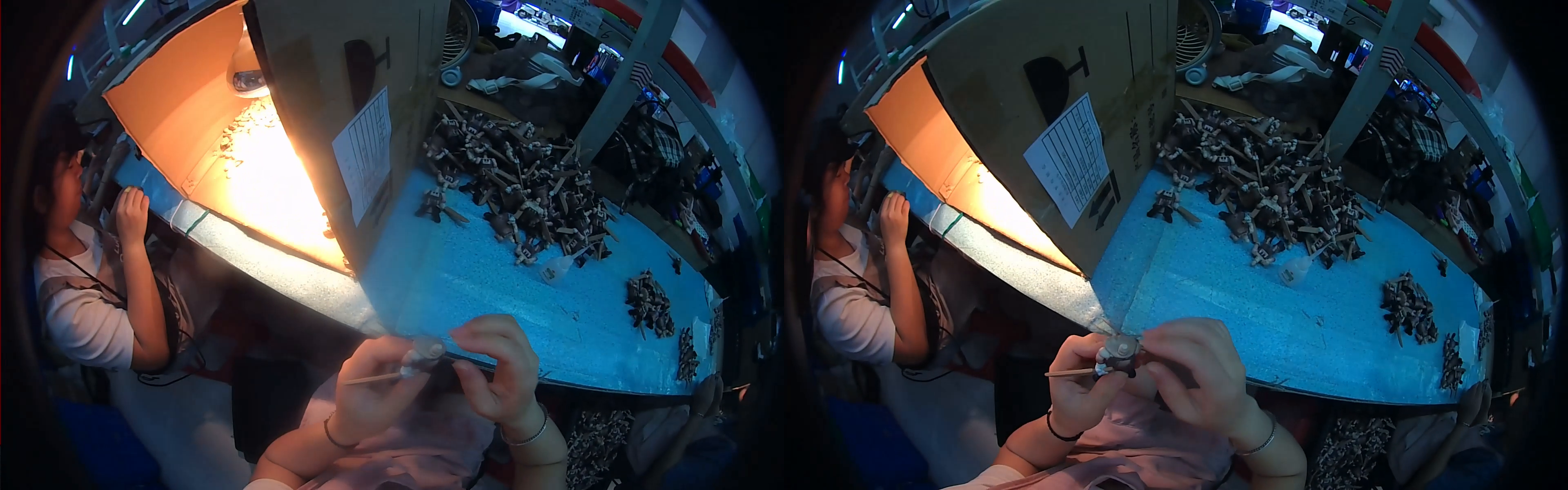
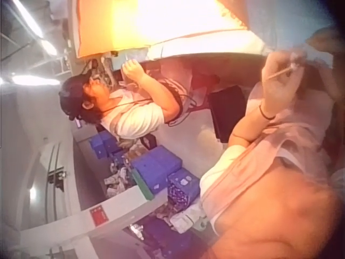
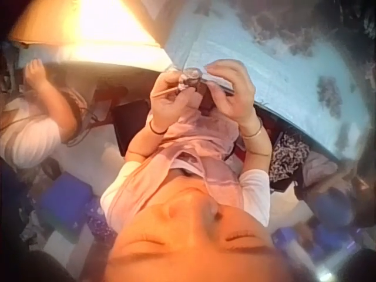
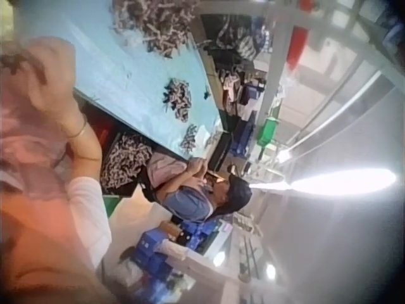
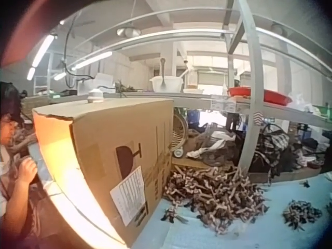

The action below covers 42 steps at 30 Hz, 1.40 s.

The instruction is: The person applies glue to miniature figurines using a squeeze bottle, attaches small parts to assemble the figurines, and wipes the bottle tip with a cloth.

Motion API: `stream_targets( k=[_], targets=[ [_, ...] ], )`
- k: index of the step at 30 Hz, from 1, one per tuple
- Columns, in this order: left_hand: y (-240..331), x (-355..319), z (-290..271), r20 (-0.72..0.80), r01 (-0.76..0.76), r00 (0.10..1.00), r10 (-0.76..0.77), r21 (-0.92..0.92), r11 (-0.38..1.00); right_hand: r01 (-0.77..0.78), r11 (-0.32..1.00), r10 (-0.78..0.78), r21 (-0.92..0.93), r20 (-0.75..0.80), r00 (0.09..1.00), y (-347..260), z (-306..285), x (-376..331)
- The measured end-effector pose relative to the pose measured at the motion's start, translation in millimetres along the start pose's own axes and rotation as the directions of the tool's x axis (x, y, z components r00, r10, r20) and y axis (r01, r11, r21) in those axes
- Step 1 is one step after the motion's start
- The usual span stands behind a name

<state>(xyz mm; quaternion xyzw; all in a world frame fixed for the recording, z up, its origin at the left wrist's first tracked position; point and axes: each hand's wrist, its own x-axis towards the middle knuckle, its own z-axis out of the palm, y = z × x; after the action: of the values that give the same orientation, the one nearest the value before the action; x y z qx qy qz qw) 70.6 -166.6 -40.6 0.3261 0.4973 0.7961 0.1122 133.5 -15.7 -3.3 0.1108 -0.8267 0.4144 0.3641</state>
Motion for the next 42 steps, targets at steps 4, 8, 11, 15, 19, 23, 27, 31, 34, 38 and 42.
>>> stream_targets(
  k=[4,8,11,15,19,23,27,31,34,38,42],
  targets=[
    [-11.3,-3.3,-4.0,-0.062,-0.095,0.993,0.101,0.092,0.991,0.062,0.973,-0.076,-0.224,-0.056,0.996,-17.1,6.9,1.3],
    [-9.6,-2.9,-6.2,-0.026,-0.153,0.986,0.167,0.283,0.947,0.071,0.951,-0.084,-0.302,-0.032,0.996,-15.8,12.0,3.6],
    [-4.7,-1.3,-4.9,0.015,-0.204,0.975,0.224,0.471,0.858,0.054,0.953,-0.068,-0.299,-0.039,0.997,-15.2,13.6,3.6],
    [-6.8,1.0,-5.0,-0.026,-0.251,0.950,0.312,0.535,0.807,0.032,0.976,-0.043,-0.215,-0.046,0.998,-16.0,10.5,6.7],
    [1.8,7.4,-4.2,0.057,-0.251,0.962,0.267,0.570,0.782,0.031,0.976,-0.047,-0.216,-0.073,0.996,-16.6,7.8,8.5],
    [5.5,8.6,0.6,0.072,-0.275,0.951,0.300,0.640,0.718,-0.050,0.970,0.034,-0.236,-0.068,0.997,-19.3,8.1,8.3],
    [-3.0,8.6,-0.5,0.061,-0.295,0.942,0.330,0.619,0.728,-0.105,0.978,0.097,-0.180,-0.057,0.994,-19.7,4.0,10.0],
    [-4.0,5.9,0.5,-0.010,-0.134,0.986,0.165,0.538,0.832,-0.106,0.968,0.134,-0.227,0.110,0.985,-19.6,1.6,8.8],
    [-10.1,1.5,6.2,-0.124,0.069,0.992,-0.034,0.289,0.955,-0.072,0.938,0.131,-0.339,0.156,0.979,-22.4,11.7,5.3],
    [-18.0,-2.4,23.5,-0.205,0.154,0.967,-0.151,-0.001,0.988,-0.029,0.880,0.019,-0.474,-0.026,0.999,5.6,28.2,-12.3],
    [-7.8,5.9,10.5,0.122,-0.063,0.992,0.035,0.234,0.970,-0.156,0.958,0.157,-0.242,-0.014,0.988,20.3,13.2,-21.0]
  ],
)
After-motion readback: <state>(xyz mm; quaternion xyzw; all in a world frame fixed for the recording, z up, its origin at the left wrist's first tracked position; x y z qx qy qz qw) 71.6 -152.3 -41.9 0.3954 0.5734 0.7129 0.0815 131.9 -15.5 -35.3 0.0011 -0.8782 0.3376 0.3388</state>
